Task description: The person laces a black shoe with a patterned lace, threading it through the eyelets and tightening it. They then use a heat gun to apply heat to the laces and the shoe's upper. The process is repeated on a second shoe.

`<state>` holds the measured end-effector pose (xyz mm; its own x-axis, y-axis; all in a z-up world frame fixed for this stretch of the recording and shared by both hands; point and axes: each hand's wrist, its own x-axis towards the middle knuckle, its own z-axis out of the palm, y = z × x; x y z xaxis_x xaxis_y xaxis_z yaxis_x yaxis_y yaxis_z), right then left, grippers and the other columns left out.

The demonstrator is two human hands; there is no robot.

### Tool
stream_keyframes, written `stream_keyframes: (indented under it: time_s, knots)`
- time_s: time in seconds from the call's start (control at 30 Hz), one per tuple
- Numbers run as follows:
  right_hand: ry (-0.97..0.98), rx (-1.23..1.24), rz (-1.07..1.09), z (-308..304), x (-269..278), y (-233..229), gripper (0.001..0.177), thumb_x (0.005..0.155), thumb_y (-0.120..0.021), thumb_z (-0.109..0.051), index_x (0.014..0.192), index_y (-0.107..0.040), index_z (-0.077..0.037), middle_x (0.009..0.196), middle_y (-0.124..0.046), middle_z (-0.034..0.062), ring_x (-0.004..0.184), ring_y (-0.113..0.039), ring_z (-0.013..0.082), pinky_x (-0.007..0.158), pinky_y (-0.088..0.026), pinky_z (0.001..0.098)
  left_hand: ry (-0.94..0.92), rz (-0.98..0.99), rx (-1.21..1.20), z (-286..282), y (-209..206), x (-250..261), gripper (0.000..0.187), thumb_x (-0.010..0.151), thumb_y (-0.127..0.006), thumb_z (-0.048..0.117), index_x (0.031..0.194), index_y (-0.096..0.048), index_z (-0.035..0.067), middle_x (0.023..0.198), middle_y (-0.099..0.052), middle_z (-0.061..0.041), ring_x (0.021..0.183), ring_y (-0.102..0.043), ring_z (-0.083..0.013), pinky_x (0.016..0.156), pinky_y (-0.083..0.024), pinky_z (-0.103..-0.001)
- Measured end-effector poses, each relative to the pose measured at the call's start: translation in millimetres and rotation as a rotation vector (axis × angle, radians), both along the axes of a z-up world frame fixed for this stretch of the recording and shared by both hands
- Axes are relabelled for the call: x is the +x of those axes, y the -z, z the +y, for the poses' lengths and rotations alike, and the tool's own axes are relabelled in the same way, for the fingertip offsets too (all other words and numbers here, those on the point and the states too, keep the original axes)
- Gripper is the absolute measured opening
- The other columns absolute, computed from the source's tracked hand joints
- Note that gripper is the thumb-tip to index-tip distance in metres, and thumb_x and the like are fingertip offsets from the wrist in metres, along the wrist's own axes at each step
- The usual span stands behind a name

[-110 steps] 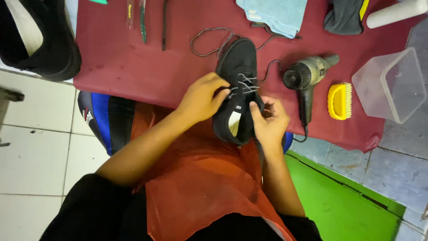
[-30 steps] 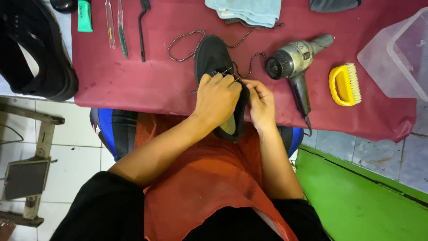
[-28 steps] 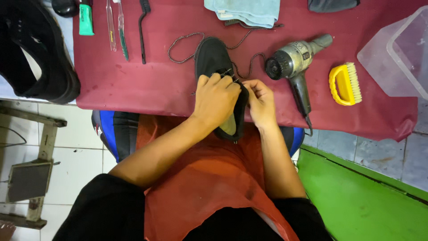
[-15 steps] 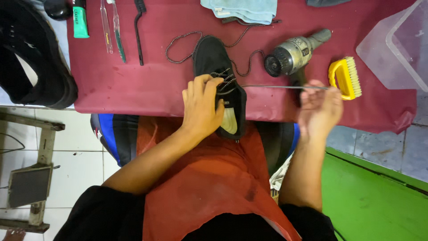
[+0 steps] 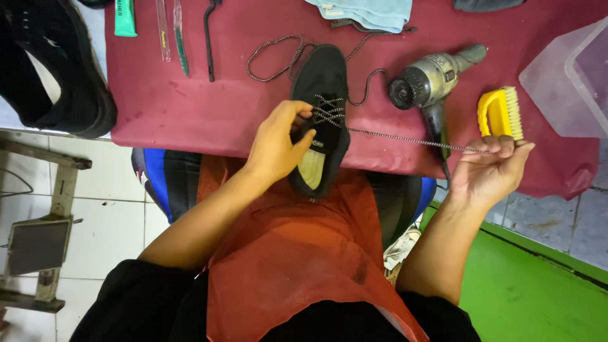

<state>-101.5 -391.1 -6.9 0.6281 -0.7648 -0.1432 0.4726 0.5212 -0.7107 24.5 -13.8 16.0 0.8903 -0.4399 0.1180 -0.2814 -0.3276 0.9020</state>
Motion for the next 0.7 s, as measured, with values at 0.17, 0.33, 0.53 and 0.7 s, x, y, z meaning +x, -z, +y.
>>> stream_keyframes:
  time_s: [0.17, 0.33, 0.53, 0.7]
  knots:
    - [-0.002, -0.322, 0.240, 70, 34, -38, 0.025, 0.103, -0.062, -0.040, 0.106, -0.058, -0.015, 0.071, -0.040, -0.0063, 0.057, -0.035, 0.0035, 0.050, -0.026, 0.0207, -0.142, -0.091, 0.077, 11, -10, -13, 0.027, 0.085, -0.083, 0.011, 0.104, -0.065, 0.007, 0.094, -0.055, -0.005, 0.075, -0.053, -0.0177, 0.066, -0.048, -0.031]
    - [-0.086, -0.699, 0.373, 136, 50, -35, 0.014, 0.099, -0.063, -0.007, 0.111, -0.070, -0.002, 0.074, -0.056, 0.0077, 0.060, -0.057, 0.0113, 0.053, -0.054, 0.0227, -0.198, 0.133, 0.032, 16, 9, -16, 0.016, 0.084, -0.083, 0.011, 0.099, -0.077, 0.014, 0.083, -0.070, -0.003, 0.072, -0.071, -0.0175, 0.058, -0.058, -0.026]
    - [-0.373, -1.357, 0.292, 196, 62, -44, 0.019, 0.093, -0.077, -0.005, 0.111, -0.077, -0.010, 0.089, -0.075, 0.0032, 0.082, -0.070, 0.0220, 0.078, -0.058, 0.0350, -0.174, 0.523, -0.269, 22, 30, -15, 0.017, 0.093, -0.069, 0.000, 0.107, -0.076, 0.005, 0.082, -0.073, -0.005, 0.068, -0.066, -0.0082, 0.060, -0.059, -0.023]
    - [-0.368, -1.649, 0.318, 217, 68, -30, 0.015, 0.088, -0.081, -0.013, 0.100, -0.075, -0.019, 0.080, -0.069, -0.0072, 0.077, -0.065, 0.0167, 0.073, -0.055, 0.0345, -0.148, 0.553, -0.346, 23, 34, -16, 0.017, 0.095, -0.067, -0.001, 0.111, -0.074, 0.001, 0.086, -0.071, -0.005, 0.073, -0.067, -0.0074, 0.065, -0.060, -0.022]
